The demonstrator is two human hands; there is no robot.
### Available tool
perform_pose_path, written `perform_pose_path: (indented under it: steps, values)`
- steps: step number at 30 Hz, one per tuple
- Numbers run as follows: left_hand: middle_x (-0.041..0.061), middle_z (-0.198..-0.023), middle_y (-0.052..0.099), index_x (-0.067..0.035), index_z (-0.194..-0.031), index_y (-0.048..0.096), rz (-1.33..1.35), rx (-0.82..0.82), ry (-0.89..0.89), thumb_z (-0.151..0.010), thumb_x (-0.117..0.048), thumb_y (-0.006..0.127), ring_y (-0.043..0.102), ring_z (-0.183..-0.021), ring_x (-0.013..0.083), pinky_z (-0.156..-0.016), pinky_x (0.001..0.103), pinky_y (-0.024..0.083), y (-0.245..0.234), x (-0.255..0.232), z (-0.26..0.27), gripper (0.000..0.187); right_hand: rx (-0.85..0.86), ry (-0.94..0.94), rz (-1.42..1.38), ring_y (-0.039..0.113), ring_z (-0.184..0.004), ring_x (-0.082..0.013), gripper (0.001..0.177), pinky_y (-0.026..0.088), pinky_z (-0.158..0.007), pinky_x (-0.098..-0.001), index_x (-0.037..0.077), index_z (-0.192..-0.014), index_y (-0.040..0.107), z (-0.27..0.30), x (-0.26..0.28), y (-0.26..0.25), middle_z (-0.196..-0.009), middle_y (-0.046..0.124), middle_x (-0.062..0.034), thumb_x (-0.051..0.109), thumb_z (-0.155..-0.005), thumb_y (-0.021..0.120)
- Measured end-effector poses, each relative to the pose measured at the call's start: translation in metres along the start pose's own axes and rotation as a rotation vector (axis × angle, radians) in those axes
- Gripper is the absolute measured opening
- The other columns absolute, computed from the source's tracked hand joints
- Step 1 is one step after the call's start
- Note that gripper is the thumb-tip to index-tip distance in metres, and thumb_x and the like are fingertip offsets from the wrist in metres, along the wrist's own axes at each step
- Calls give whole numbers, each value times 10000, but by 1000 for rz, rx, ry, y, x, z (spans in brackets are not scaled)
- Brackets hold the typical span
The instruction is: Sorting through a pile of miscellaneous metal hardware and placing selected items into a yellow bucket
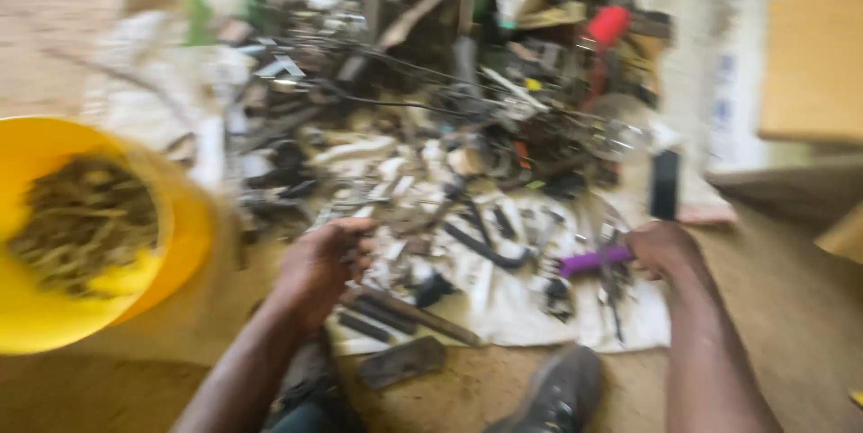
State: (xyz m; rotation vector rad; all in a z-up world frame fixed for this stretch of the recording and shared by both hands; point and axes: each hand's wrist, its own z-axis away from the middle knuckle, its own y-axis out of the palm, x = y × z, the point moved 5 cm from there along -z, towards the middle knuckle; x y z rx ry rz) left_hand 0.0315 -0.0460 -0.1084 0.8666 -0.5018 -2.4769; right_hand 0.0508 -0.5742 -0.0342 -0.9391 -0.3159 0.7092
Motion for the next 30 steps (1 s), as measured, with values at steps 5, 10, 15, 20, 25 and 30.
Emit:
perform_pose_path:
  steps: [5, 10, 15, 20, 25, 30]
  values:
    - [180, -814, 709, 61, -1180, 751, 36, -24, 79, -941, -139, 610, 713, -668, 269, -485, 327, 543, 2, -23, 7, 342, -45, -395, -282, 795, -913, -365, 339, 635, -802, -490, 120, -1179, 845, 92, 158, 24, -999, 822, -201, 248, -879, 752]
    - [200, -815, 722, 61, -1175, 755, 96, -24, 83, -955, -138, 610, 739, -672, 291, -495, 346, 590, -3, -35, 12, 331, -1, -860, -367, 767, -1085, -316, 252, 607, -978, -443, 181, -1126, 858, 133, 279, 100, -1075, 832, -114, 218, -894, 770]
    - [199, -845, 718, 104, -1213, 720, 115, -62, 101, -959, -126, 593, 736, -705, 278, -554, 368, 626, -1, -59, 21, 366, -231, -1249, -199, 714, -1149, -413, 320, 575, -999, -518, 92, -1218, 783, 110, 365, 152, -1183, 747, -195, 118, -962, 593]
    - [193, -842, 741, 85, -1202, 718, 147, -19, 127, -964, -102, 593, 768, -714, 275, -562, 377, 650, -10, -58, 8, 328, -267, -1277, -50, 701, -1117, -439, 322, 591, -959, -539, 98, -1210, 754, 106, 398, 179, -1161, 679, -194, 73, -936, 587]
    - [199, -846, 740, 94, -1222, 713, 137, -17, 115, -980, -89, 577, 774, -722, 281, -574, 390, 660, -11, -60, 11, 333, -318, -1172, 4, 710, -996, -439, 172, 613, -841, -551, 76, -1071, 715, 102, 384, 185, -1018, 619, -175, 175, -957, 633]
    - [212, -859, 731, 104, -1234, 707, 123, -39, 87, -974, -89, 575, 768, -726, 293, -576, 392, 658, -17, -54, 6, 349, -159, -1050, -400, 727, -1085, -352, 134, 588, -964, -477, 179, -1065, 753, 97, 357, 165, -1039, 702, -64, 238, -945, 738]
